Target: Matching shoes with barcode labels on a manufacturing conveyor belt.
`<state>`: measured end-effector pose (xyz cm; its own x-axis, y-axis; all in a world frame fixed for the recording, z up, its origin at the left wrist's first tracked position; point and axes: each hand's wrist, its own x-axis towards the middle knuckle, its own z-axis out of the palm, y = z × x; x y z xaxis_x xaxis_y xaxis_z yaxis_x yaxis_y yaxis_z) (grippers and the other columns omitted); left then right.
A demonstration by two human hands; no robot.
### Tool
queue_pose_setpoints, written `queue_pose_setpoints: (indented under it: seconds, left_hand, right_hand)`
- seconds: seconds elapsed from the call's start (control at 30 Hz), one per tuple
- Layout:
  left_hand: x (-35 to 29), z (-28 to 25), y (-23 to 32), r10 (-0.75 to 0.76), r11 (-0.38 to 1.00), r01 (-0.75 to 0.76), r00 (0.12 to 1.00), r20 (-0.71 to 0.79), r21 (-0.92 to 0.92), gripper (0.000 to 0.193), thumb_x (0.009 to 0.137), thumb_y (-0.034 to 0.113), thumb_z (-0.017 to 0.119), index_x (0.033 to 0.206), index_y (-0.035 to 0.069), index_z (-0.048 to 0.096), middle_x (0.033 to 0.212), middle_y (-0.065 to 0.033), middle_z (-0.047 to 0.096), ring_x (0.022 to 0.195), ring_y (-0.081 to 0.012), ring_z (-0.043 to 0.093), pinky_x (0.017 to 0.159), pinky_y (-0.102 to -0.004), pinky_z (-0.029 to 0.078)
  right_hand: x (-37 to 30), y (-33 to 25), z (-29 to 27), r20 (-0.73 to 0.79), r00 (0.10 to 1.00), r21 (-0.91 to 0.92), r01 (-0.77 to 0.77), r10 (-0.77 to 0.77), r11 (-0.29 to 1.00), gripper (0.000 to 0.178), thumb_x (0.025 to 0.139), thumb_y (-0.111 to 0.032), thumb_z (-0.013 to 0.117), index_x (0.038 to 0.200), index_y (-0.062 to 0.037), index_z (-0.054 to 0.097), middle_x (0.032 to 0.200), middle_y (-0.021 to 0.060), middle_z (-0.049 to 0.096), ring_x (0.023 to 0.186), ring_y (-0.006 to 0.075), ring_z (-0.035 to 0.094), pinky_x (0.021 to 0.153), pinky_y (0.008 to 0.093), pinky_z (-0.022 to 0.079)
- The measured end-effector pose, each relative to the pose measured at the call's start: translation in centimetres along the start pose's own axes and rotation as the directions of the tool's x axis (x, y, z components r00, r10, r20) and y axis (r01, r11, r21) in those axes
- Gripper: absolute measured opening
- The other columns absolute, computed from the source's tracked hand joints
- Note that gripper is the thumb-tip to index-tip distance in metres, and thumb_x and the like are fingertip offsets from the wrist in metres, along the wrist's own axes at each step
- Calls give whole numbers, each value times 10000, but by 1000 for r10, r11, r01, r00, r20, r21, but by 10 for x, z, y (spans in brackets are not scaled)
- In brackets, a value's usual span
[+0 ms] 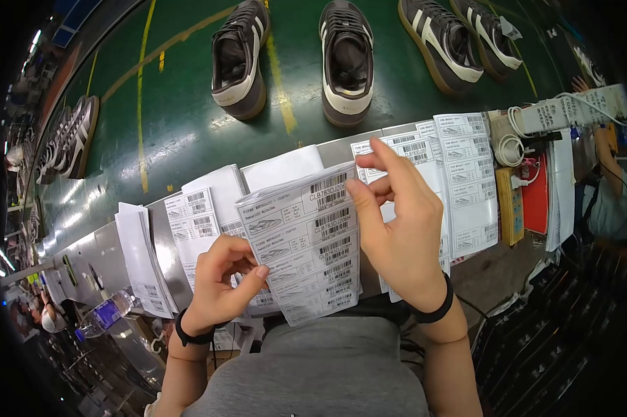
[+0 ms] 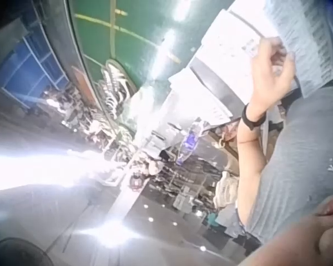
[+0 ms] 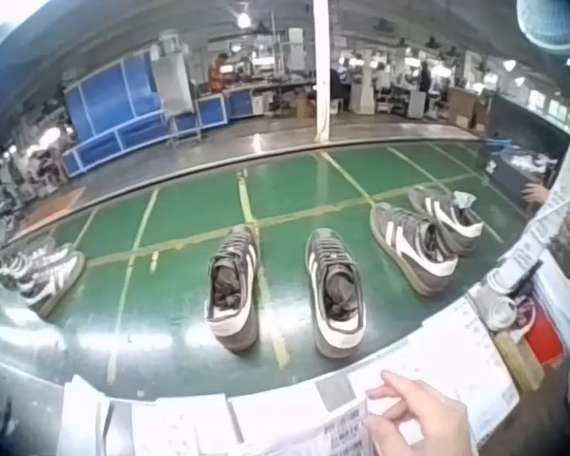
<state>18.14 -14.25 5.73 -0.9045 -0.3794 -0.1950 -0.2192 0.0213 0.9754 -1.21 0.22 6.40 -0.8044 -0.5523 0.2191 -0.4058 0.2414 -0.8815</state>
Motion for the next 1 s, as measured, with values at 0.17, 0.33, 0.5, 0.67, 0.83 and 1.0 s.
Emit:
queue_pose_setpoints:
  seconds: [0.17, 0.33, 0.5, 0.67, 0.83, 1.0]
  left_hand:
    - [-9, 2, 3, 118, 992, -117, 993, -11, 44, 213, 864, 18, 665, 1022, -41, 536, 831, -114, 687, 739, -137, 680, 653, -254, 558]
    - [-25, 8, -2, 247, 962, -236, 966, -74, 134, 226, 850, 29, 673, 1003, -45, 522, 820, -132, 679, 715, -155, 677, 652, -270, 558]
    - [-32, 12, -14, 373, 916, -354, 924, -80, 188, 249, 840, 36, 677, 1007, -43, 510, 832, -138, 661, 689, -152, 664, 636, -274, 552]
    - [-33, 11, -16, 398, 913, -379, 909, -125, 150, 222, 839, 26, 664, 976, -37, 500, 845, -143, 647, 694, -137, 657, 623, -269, 549]
    - [-29, 15, -16, 388, 920, -369, 903, -183, 131, 216, 832, 11, 654, 964, -36, 489, 806, -125, 656, 687, -131, 658, 613, -263, 547]
    - [-25, 15, -2, 336, 940, -325, 934, -120, 103, 193, 837, 24, 638, 951, -46, 498, 743, -151, 657, 648, -152, 661, 593, -281, 538]
  right_hand:
    - [-3, -8, -6, 29, 996, -149, 88, -85, 985, 250, 823, -16, 718, 1051, 75, 672, 780, 126, 665, 623, 171, 622, 560, 271, 481]
    - [-18, -13, 5, -63, 902, -387, 372, -426, 844, 285, 762, -10, 772, 1021, 75, 687, 688, 102, 620, 568, 195, 580, 504, 297, 444]
    - [-26, -15, 7, -74, 836, -512, 436, -543, 741, 400, 711, 25, 779, 1080, 121, 657, 716, 98, 601, 586, 205, 559, 516, 311, 445]
    - [-29, -16, 16, -54, 845, -465, 451, -533, 762, 490, 689, 54, 759, 1154, 122, 622, 827, 135, 641, 651, 236, 582, 559, 315, 471]
    - [-32, -20, 14, 11, 865, -392, 465, -502, 793, 442, 750, 49, 727, 1175, 96, 618, 907, 159, 676, 706, 234, 633, 611, 291, 510]
    - [-31, -20, -3, -88, 996, 106, -2, 12, 994, 205, 848, 5, 693, 1046, 59, 678, 818, 134, 697, 706, 170, 674, 635, 259, 528]
